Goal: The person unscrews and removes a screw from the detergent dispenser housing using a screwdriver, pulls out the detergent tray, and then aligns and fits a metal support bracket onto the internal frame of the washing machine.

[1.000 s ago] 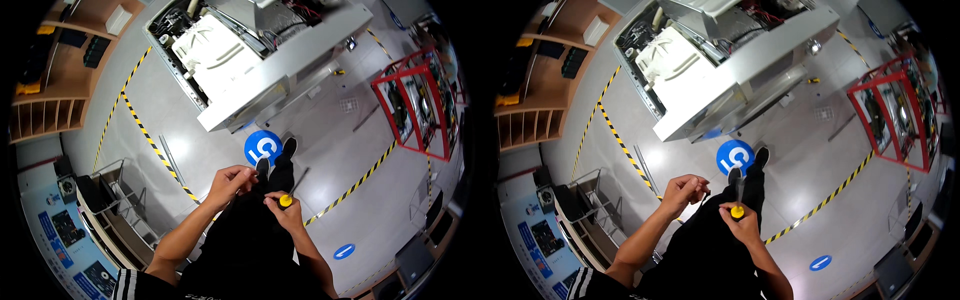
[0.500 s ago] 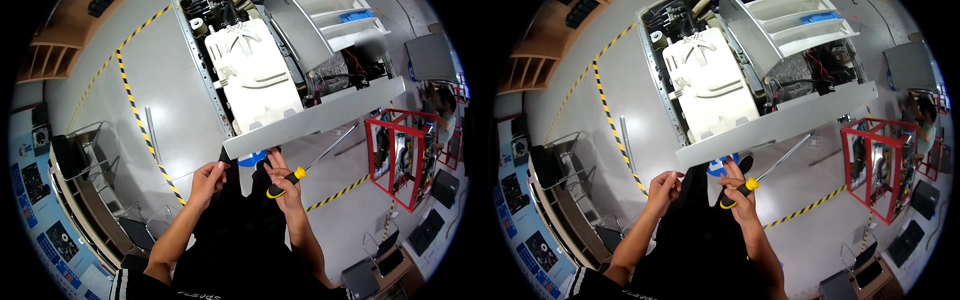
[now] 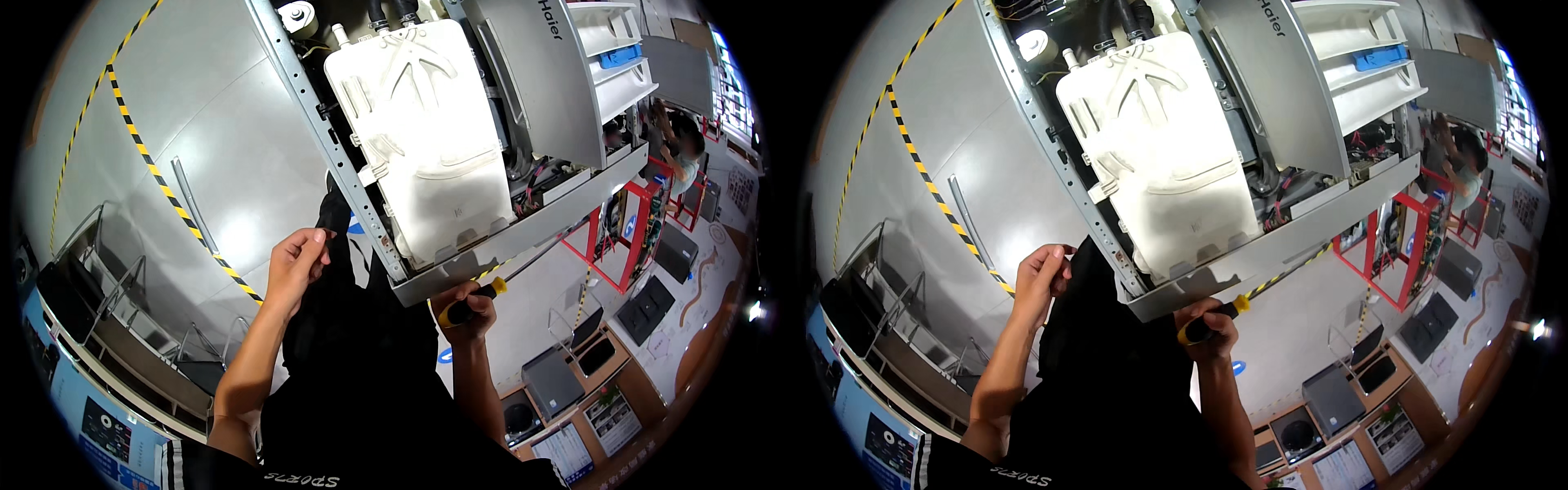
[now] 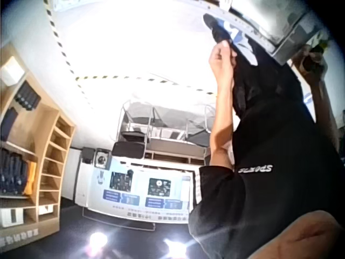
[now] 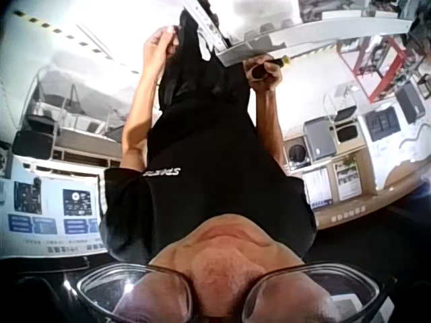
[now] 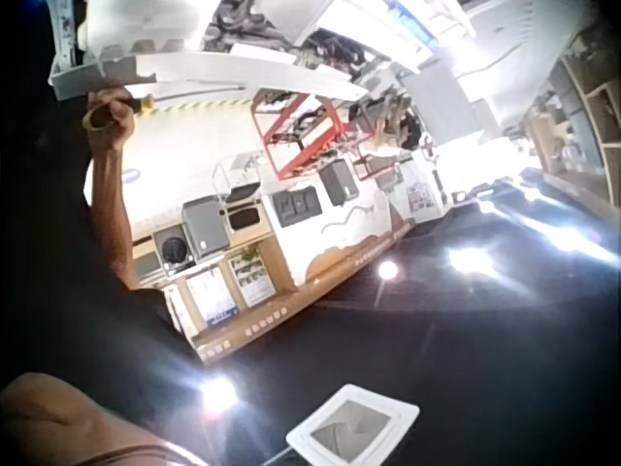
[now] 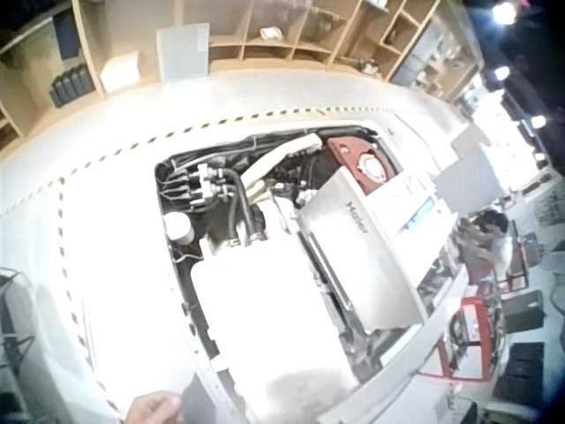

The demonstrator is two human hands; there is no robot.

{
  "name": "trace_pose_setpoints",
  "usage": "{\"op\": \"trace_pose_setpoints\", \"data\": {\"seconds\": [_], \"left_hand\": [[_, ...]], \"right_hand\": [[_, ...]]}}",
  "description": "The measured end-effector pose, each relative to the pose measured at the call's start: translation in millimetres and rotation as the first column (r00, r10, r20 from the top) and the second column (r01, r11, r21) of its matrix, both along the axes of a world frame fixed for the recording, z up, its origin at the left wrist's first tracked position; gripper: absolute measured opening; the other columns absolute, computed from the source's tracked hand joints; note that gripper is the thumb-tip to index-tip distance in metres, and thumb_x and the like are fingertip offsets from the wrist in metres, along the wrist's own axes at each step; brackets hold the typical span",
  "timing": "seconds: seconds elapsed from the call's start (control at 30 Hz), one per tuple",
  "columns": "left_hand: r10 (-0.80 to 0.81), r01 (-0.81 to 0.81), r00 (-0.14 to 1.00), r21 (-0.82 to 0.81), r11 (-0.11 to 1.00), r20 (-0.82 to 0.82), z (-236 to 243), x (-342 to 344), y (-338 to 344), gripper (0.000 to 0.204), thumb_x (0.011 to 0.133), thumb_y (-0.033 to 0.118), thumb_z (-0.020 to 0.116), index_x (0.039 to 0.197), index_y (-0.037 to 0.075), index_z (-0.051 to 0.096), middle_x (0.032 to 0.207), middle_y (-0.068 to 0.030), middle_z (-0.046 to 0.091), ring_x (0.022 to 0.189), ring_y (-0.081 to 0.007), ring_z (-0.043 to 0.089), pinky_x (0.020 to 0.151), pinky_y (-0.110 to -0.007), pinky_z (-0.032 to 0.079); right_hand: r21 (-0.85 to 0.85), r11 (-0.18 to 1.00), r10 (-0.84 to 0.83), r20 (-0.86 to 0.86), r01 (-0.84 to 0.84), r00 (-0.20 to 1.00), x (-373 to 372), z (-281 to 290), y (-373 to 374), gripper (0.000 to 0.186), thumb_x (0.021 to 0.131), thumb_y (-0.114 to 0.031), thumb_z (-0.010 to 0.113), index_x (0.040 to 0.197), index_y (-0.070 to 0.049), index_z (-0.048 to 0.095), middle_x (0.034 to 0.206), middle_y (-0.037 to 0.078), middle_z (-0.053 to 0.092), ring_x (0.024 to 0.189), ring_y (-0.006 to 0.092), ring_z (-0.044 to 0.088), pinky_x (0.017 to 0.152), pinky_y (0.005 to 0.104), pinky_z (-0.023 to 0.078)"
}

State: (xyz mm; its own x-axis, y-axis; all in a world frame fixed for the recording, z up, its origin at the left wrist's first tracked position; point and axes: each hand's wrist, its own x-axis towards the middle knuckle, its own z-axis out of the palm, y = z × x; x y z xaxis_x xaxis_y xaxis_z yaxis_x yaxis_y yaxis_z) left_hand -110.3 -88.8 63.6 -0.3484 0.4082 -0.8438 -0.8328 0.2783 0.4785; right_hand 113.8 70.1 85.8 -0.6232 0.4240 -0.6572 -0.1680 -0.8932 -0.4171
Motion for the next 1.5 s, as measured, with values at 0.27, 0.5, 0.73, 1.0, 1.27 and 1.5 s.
{"op": "trace_pose_setpoints", "data": {"seconds": [0.27, 0.5, 0.73, 1.0, 1.27, 1.5], "left_hand": [[-0.068, 0.068, 0.997, 0.021, 0.997, 0.033, -2, -21, 17, 0.026, 0.09, 0.027, 0.056, 0.095, 0.001, 0.062, 0.064, 0.0024, 0.051, 0.05, -0.0034, 0.035, 0.045, -0.018, 0.027], [-0.07, 0.07, 0.997, 0.009, 0.998, 0.04, -5, -27, 18, 0.026, 0.09, 0.026, 0.056, 0.095, 0.001, 0.062, 0.064, 0.002, 0.051, 0.05, -0.0035, 0.036, 0.045, -0.018, 0.027], [-0.056, 0.056, 0.998, 0.021, 0.998, 0.02, -8, -24, 16, 0.028, 0.091, 0.029, 0.056, 0.094, 0.002, 0.062, 0.064, 0.0026, 0.051, 0.05, -0.0031, 0.036, 0.045, -0.018, 0.027], [-0.062, 0.064, 0.993, 0.02, 0.998, -0.101, 6, -25, 18, 0.028, 0.092, 0.028, 0.054, 0.095, 0.0, 0.061, 0.063, 0.0015, 0.05, 0.048, -0.0032, 0.035, 0.043, -0.018, 0.026], [-0.015, 0.042, 0.936, 0.069, 0.997, -0.351, 35, -32, 46, 0.031, 0.092, 0.03, 0.053, 0.089, 0.0, 0.059, 0.056, 0.0025, 0.043, 0.041, -0.0027, 0.027, 0.038, -0.019, 0.019], [-0.026, 0.083, 0.88, 0.099, 0.992, -0.473, 67, -5, 81, 0.036, 0.093, 0.036, 0.05, 0.09, 0.001, 0.058, 0.052, 0.0044, 0.036, 0.04, -0.0017, 0.025, 0.036, -0.019, 0.016]], "right_hand": [[0.038, 0.998, -0.05, 0.154, 0.045, 0.987, 0, 11, -4, 0.031, 0.074, -0.022, 0.051, 0.091, 0.001, 0.063, 0.066, 0.012, 0.057, 0.058, 0.0214, 0.05, 0.056, 0.0314, 0.037], [0.0, 0.982, -0.188, 0.151, 0.19, 0.97, -3, 9, -3, 0.03, 0.077, -0.025, 0.049, 0.086, 0.0, 0.062, 0.069, 0.011, 0.059, 0.063, 0.0233, 0.056, 0.061, 0.0313, 0.042], [0.006, 0.986, -0.164, 0.196, 0.166, 0.967, 0, 4, -6, 0.029, 0.078, -0.025, 0.047, 0.082, 0.0, 0.061, 0.068, 0.012, 0.059, 0.056, 0.0243, 0.054, 0.056, 0.0325, 0.043], [0.015, 0.997, 0.068, 0.145, -0.071, 0.987, 15, -9, 7, 0.024, 0.075, -0.018, 0.053, 0.084, 0.003, 0.061, 0.078, 0.011, 0.058, 0.073, 0.0195, 0.055, 0.066, 0.0272, 0.043], [0.059, 0.987, -0.15, -0.019, 0.151, 0.989, 29, -13, -8, 0.026, 0.076, 0.0, 0.051, 0.098, 0.008, 0.062, 0.127, 0.018, 0.047, 0.118, 0.0297, 0.048, 0.102, 0.0395, 0.036], [0.13, 0.987, -0.1, 0.065, 0.091, 0.993, 93, 1, 19, 0.031, 0.083, -0.005, 0.052, 0.11, 0.009, 0.055, 0.119, 0.019, 0.053, 0.106, 0.0312, 0.057, 0.095, 0.0393, 0.045]]}}
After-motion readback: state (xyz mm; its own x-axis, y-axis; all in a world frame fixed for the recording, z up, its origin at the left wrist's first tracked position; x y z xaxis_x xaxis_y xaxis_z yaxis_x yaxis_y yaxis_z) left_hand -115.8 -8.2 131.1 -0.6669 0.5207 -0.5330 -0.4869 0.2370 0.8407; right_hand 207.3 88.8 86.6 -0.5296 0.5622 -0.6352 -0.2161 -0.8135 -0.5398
